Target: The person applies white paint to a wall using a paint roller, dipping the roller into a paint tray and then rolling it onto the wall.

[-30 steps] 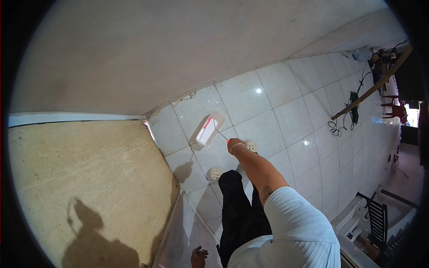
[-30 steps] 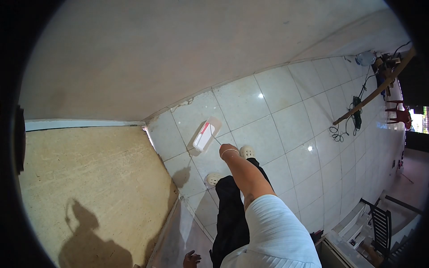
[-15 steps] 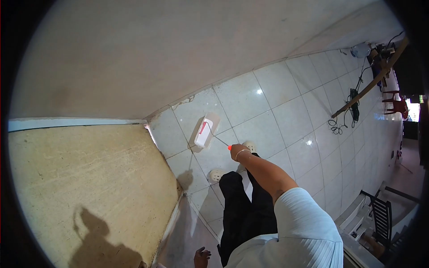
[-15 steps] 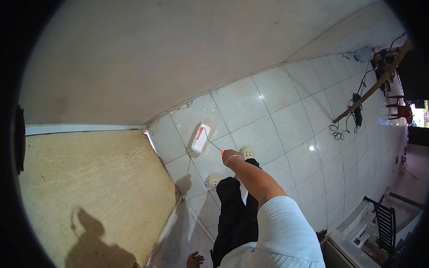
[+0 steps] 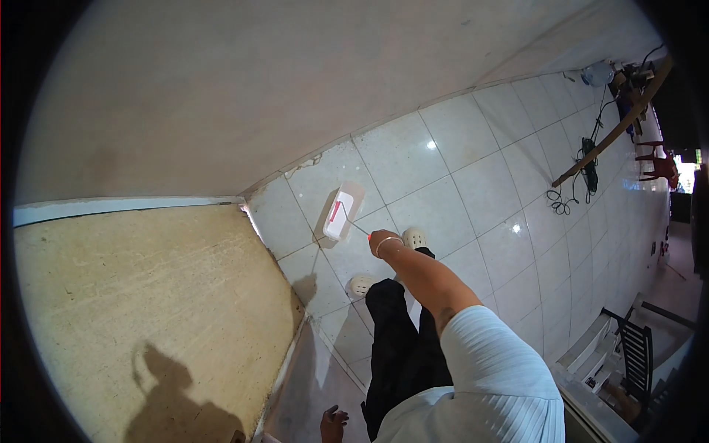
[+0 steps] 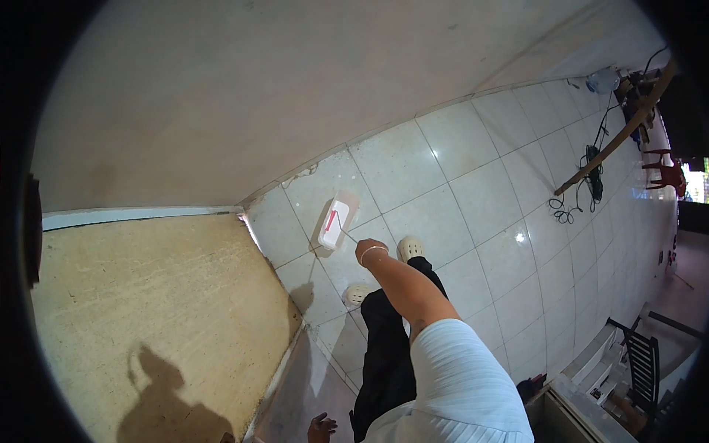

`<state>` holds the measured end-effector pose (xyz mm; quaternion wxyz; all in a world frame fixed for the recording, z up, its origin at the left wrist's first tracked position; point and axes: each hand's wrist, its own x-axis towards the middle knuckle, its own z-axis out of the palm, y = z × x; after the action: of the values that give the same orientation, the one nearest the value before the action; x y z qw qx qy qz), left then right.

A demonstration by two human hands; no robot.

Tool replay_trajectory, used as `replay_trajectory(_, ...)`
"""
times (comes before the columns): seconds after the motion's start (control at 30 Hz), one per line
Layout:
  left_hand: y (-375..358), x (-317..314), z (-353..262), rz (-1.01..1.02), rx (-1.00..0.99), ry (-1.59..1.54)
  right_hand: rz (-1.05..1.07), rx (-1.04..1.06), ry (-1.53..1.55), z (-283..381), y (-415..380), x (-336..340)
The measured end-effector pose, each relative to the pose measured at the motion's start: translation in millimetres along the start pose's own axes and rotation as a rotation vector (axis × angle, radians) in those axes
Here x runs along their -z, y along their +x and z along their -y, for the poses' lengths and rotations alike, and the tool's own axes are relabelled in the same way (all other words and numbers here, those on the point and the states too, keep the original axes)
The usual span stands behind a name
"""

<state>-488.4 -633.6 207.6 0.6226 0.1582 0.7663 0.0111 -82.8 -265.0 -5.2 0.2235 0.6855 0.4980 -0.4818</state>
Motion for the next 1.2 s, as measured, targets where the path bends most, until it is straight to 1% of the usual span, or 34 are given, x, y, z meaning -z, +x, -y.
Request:
replay_trajectory(0.13,0.2,-4.0,6.2,0.035,-0.053,-0.012,-0.023,0.000,0.011,-10.4,-16.1,-15.6)
replay_trajectory(0.2,2.3,-9.0,2.6,0.030,0.037,-0.004,-0.026,0.008,0.007,-11.2,-14.0,-18.3)
replay_trajectory(0.27,4.1,-9.1,5.6,0.034,0.039,-0.012,0.007,-0.028,0.023,-7.7,-2.3,-22.3)
replay_trajectory(0.33,7.1,-8.7,7.7,0.037,0.036,-0.022,-0.012,-0.013,0.025,-0.3,13.9,-29.0)
replay_trajectory(0.43,4.5,-8.7,7.5,0.026,0.039,-0.010,-0.010,-0.009,0.016,13.3,14.6,-22.0)
replay_trajectory(0.53,-1.6,-6.9,4.0,0.026,-0.006,0.006,0.015,-0.001,0.018,17.1,7.1,-23.5)
replay_trajectory(0.6,-2.0,-7.7,5.7,0.001,0.033,-0.001,0.012,0.006,0.019,11.6,2.6,-26.4)
replay_trajectory(0.67,2.0,-10.0,14.8,0.021,0.041,-0.001,-0.040,0.029,0.063,2.4,-7.3,-34.9)
replay_trajectory(0.73,6.1,-10.7,21.6,0.034,0.049,0.002,-0.032,0.031,0.050,-2.9,-11.0,-40.1)
replay_trajectory(0.8,5.8,-15.2,18.5,0.048,0.071,0.001,-0.022,0.035,0.040,-0.8,-12.2,-37.3)
replay_trajectory(0.9,6.1,-15.8,12.9,0.049,0.057,-0.012,-0.023,-0.008,0.102,11.6,-3.9,-35.3)
replay_trajectory(0.97,4.5,-14.0,5.7,0.037,0.045,-0.001,-0.061,-0.045,0.118,23.2,5.6,-35.2)
replay_trajectory(1.1,-1.1,-9.7,-10.0,0.018,0.018,0.023,-0.027,-0.028,0.100,32.3,19.3,-39.7)
replay_trajectory(1.13,1.2,-7.7,-1.6,0.015,0.019,0.024,-0.028,-0.023,0.121,29.6,16.2,-43.7)
replay_trajectory(1.2,15.5,-9.6,9.5,-0.053,0.024,0.061,-0.051,-0.016,0.138,22.4,7.9,-38.0)
